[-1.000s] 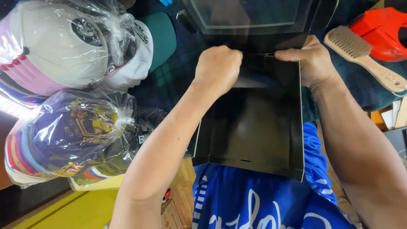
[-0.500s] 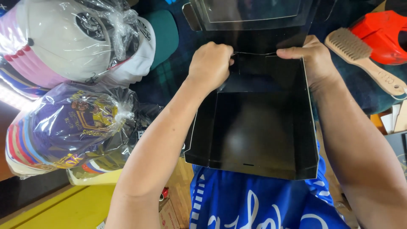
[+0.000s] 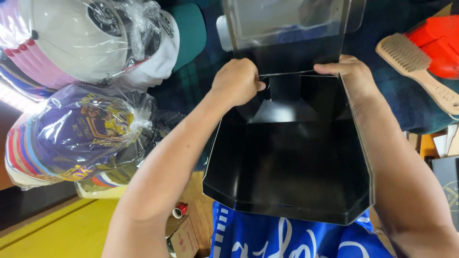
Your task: The person assembles a black cardboard display box with a clear plastic window. They fold the side flaps, tuck the tabs into slots to form the box structure, and then close the lid. Finally, they use a wooden brush to wipe the surface of the box.
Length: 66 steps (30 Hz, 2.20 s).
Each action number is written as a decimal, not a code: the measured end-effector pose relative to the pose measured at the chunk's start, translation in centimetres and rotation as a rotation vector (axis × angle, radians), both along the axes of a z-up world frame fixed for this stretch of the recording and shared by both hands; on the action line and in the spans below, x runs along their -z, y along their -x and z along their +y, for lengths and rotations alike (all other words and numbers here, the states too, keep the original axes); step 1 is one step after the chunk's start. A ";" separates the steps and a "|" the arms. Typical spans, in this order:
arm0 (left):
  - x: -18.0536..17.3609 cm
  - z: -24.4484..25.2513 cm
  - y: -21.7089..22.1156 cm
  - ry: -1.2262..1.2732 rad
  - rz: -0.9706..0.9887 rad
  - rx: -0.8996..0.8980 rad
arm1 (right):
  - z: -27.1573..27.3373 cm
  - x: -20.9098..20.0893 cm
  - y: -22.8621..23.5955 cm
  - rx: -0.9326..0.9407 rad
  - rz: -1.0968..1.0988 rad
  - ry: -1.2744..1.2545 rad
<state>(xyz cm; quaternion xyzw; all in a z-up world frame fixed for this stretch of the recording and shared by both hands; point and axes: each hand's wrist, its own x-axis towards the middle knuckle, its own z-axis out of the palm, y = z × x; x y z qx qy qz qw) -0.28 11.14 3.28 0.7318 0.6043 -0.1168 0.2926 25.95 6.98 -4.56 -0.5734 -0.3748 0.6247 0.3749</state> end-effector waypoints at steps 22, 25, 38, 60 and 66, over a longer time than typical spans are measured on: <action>8.1 -4.3 2.0 0.532 -0.124 0.159 | -2.4 5.3 -0.1 -0.277 -0.554 0.334; 8.8 -4.7 1.6 0.518 -0.105 0.208 | -2.4 6.6 -0.3 -0.266 -0.645 0.320; 4.3 -5.3 -1.0 0.435 0.047 0.194 | -2.1 3.1 0.4 -0.364 -0.609 0.218; -0.5 -7.2 6.8 0.545 -0.744 -1.083 | -3.8 -0.3 1.7 -0.246 -0.634 0.274; 2.8 -18.7 5.3 0.087 -1.163 -1.157 | -3.5 -5.2 2.8 -0.029 -0.195 0.323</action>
